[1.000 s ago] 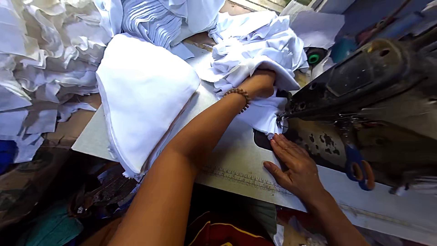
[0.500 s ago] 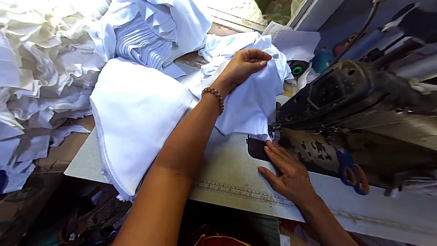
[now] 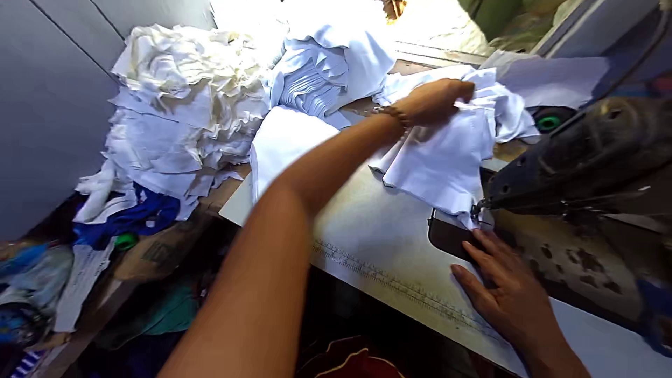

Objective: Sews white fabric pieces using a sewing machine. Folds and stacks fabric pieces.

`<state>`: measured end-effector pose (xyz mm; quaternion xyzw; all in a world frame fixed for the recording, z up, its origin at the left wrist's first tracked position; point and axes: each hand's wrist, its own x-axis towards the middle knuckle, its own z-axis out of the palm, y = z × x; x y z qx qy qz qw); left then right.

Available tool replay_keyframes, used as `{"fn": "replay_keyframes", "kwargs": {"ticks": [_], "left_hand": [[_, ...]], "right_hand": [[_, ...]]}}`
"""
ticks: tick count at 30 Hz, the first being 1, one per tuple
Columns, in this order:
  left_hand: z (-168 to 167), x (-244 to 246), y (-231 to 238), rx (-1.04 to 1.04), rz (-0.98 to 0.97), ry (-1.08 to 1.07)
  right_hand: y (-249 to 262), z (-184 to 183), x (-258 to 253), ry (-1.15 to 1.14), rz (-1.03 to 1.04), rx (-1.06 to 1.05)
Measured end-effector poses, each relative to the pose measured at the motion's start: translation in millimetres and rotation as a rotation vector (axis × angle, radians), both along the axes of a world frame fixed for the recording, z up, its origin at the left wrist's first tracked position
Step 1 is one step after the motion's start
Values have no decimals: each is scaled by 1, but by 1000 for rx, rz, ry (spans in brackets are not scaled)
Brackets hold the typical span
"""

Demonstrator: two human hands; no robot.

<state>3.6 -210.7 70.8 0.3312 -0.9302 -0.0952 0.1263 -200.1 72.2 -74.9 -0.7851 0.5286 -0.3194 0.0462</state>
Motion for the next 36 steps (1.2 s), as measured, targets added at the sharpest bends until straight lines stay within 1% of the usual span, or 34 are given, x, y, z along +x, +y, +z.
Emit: {"fn": "replay_keyframes", "kwargs": {"ticks": [2, 3, 5, 7, 8, 10, 14, 20, 22, 24, 26, 27, 31, 33, 36], "left_hand": [[18, 48, 27, -62, 90, -202], [21, 72, 40, -44, 156, -328], [12, 111, 55, 47, 224, -518], [1, 129, 61, 143, 237, -614], [-2, 132, 62, 168, 230, -623], [-1, 131, 62, 169, 166, -600], [2, 132, 63, 98, 53, -503], [-21, 153, 64, -35, -13, -269], [-29, 161, 69, -143, -75, -138], [-42, 171, 74, -274, -122, 66], [-49, 180, 81, -332, -113, 219], [-50, 184, 83, -331, -98, 255], [-48, 197, 90, -281, 16, 252], [-45, 200, 93, -243, 31, 234], [-41, 201, 90, -116, 26, 146]], "right_hand": [[-2, 2, 0, -36, -29, -32], [-3, 2, 1, -43, -37, -35], [-6, 1, 4, -38, -45, -31], [-8, -1, 6, -18, -43, -35], [-8, 0, 5, -9, -43, -38], [-5, 0, 4, -8, -51, -38], [2, 0, 1, -21, -102, -56], [-1, 0, 3, -11, -128, -58], [-1, 0, 2, -5, -123, -57], [-1, -1, 1, -3, -115, -51], [-1, 0, 1, -7, -116, -56], [-1, 0, 2, -8, -118, -56], [-1, 0, 2, -3, -117, -54], [0, 1, 2, -3, -121, -48], [0, 0, 2, 2, -130, -40]]}}
